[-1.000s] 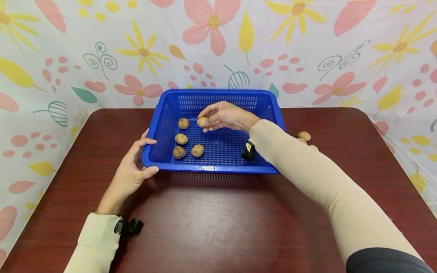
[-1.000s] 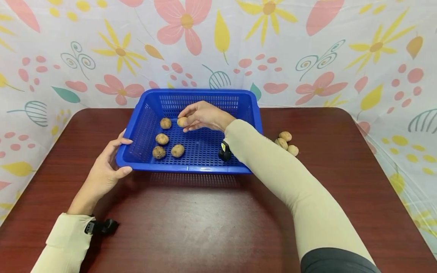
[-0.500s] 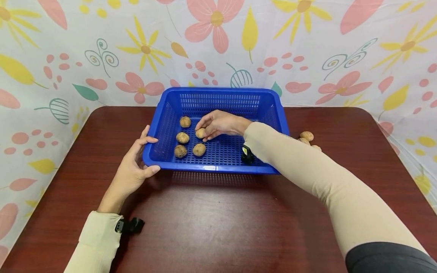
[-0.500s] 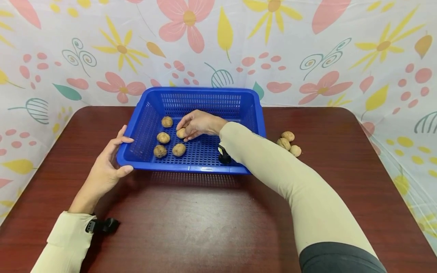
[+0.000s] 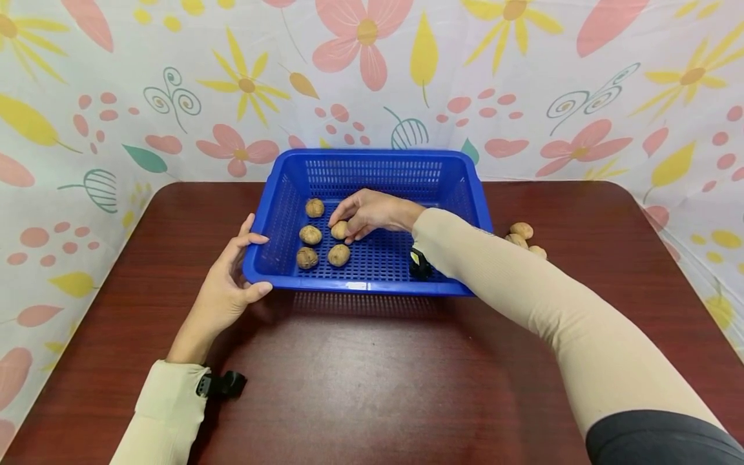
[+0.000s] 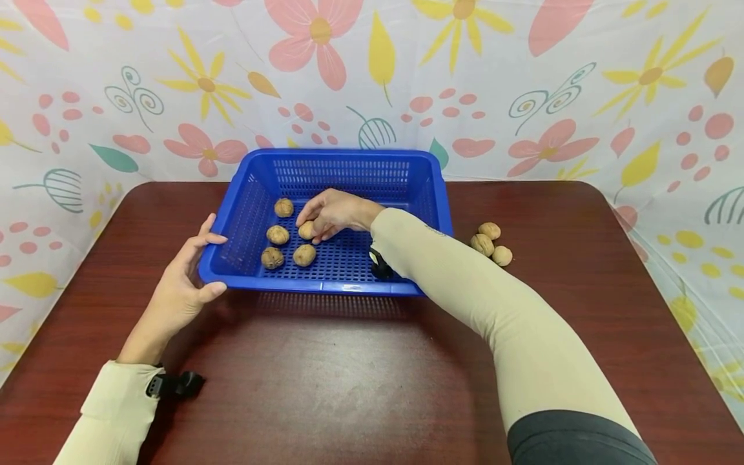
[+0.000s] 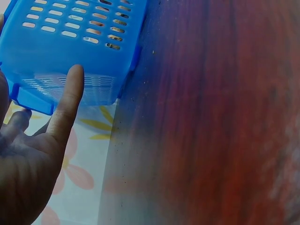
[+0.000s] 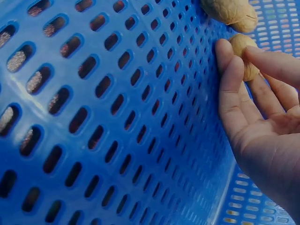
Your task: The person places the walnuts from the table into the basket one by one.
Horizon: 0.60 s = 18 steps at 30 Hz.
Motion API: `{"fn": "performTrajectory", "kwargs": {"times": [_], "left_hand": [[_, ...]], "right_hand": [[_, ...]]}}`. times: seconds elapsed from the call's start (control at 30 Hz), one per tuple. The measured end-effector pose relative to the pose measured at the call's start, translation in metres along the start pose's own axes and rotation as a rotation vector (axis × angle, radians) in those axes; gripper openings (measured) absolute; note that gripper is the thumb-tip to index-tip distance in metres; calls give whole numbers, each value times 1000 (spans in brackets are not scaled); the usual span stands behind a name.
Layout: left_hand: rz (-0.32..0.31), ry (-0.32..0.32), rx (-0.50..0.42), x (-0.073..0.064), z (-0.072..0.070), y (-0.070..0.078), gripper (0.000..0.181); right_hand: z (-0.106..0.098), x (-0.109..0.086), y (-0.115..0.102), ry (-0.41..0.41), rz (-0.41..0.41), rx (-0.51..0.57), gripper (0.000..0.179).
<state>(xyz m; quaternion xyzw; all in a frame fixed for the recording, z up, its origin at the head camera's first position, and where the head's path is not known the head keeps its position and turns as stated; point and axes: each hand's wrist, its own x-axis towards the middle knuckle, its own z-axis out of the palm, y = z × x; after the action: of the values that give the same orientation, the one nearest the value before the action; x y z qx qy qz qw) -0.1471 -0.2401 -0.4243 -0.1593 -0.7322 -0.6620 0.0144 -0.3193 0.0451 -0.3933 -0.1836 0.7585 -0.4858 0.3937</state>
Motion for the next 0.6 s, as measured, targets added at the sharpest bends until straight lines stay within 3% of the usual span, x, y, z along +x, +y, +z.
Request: {"fn": "performTrajectory", "kwargs": {"times": [0.2,0.33,0.47,0.6], "left_hand": [[-7,-4,5,0,-1,0,64],[-11,-2,19,0,-1,1,64],[-14,-3,29,-1,0,1,65],[-15,2,37,-1,-1,1,65]], "right_hand": [[-5,-6,-6,5,15,-59,38],[-14,-15,-17,71,47,-46,44],[-29,-35,-32,178,56,-5,47],[-45,-64,-42,233,15,5,46]]}}
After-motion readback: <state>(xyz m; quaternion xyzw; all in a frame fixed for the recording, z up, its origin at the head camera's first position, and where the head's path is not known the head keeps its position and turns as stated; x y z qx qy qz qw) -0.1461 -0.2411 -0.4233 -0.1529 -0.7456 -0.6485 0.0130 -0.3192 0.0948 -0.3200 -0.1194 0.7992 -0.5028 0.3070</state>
